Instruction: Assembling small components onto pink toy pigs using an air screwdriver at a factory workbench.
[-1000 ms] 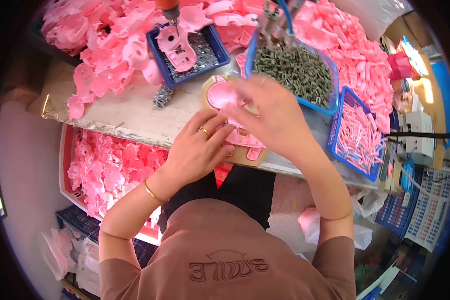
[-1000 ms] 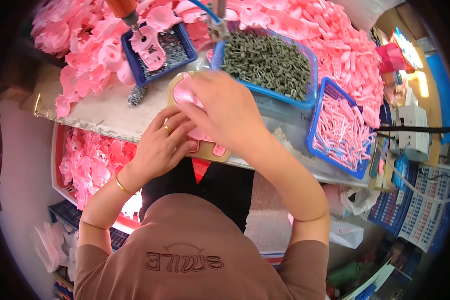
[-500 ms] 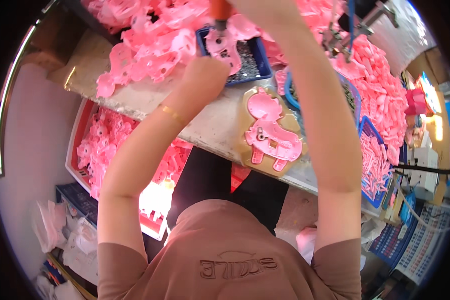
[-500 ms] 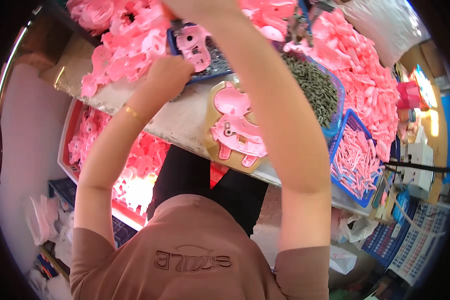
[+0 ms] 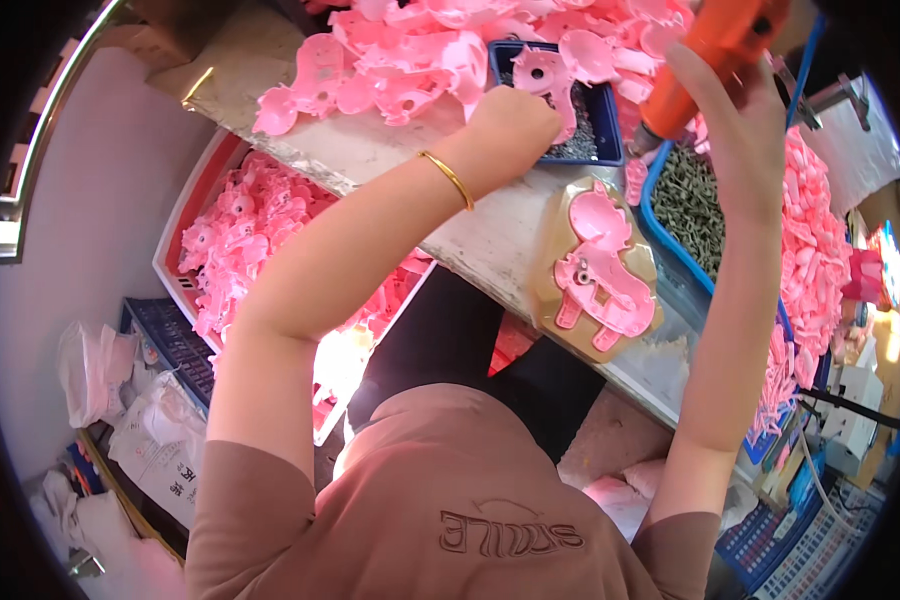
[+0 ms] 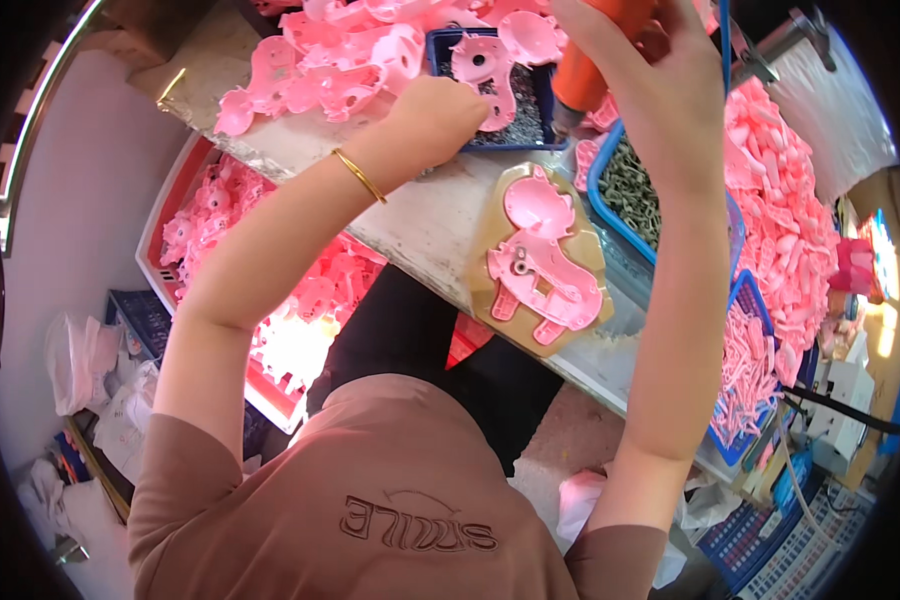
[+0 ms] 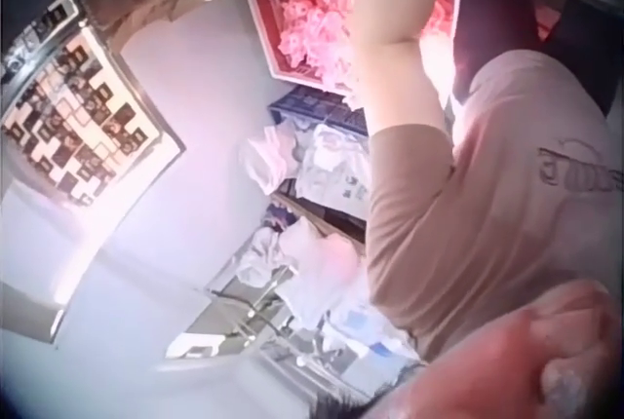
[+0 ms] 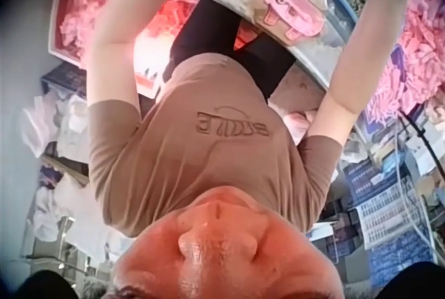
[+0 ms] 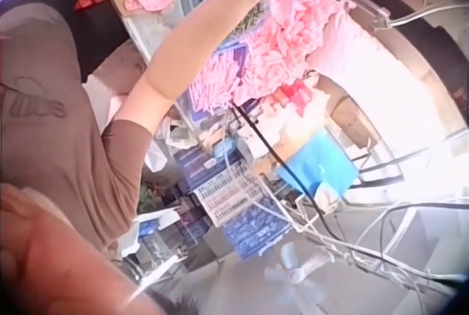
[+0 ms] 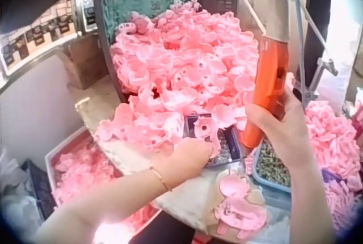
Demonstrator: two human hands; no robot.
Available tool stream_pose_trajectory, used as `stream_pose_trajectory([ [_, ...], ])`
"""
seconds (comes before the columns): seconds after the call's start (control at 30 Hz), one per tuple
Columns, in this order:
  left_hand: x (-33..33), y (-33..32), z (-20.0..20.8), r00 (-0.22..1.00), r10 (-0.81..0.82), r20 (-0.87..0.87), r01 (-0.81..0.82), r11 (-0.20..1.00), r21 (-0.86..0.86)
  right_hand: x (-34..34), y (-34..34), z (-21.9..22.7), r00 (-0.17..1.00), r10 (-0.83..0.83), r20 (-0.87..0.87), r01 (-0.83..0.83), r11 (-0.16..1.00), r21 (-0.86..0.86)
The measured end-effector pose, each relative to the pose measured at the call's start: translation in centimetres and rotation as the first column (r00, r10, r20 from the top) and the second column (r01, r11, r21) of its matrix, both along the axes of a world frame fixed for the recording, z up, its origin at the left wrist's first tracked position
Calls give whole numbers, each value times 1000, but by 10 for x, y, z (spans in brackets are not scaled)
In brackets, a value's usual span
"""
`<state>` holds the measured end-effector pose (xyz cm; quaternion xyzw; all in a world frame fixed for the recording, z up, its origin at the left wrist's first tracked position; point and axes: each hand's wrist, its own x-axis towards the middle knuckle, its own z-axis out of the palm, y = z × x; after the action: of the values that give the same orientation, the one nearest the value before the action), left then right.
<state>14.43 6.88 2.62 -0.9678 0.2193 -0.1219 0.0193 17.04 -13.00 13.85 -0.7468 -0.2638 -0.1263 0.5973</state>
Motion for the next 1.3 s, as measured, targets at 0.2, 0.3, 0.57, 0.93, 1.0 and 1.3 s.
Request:
stream_pose_trajectory([
  [0.2, -23, -7, 6, 993, 110, -54, -119, 965, -236, -13, -10, 3, 997, 43, -68, -51, 991, -120],
  [0.3, -47, -19, 0, 1000, 4, 17, 6, 831, -556, -40, 6, 13, 971, 144, -191, -130, 988, 85],
  [0.57, -116, -59, -11, 984, -172, -47, 95, 730, -677, -83, 6, -5, 925, 286, -251, -205, 930, 304],
  [0.93, -113, -66, -12, 981, -147, 125, 191, 668, -719, -93, 0, -15, 919, 314, -238, -211, 902, 376],
  [1.0, -113, -68, -13, 980, -186, 75, 176, 626, -760, -93, -2, -15, 906, 350, -238, -239, 888, 393],
  [1.3, -118, -56, -1, 974, -227, 19, 159, 617, -771, -98, -11, -23, 930, 257, -261, -142, 911, 388],
])
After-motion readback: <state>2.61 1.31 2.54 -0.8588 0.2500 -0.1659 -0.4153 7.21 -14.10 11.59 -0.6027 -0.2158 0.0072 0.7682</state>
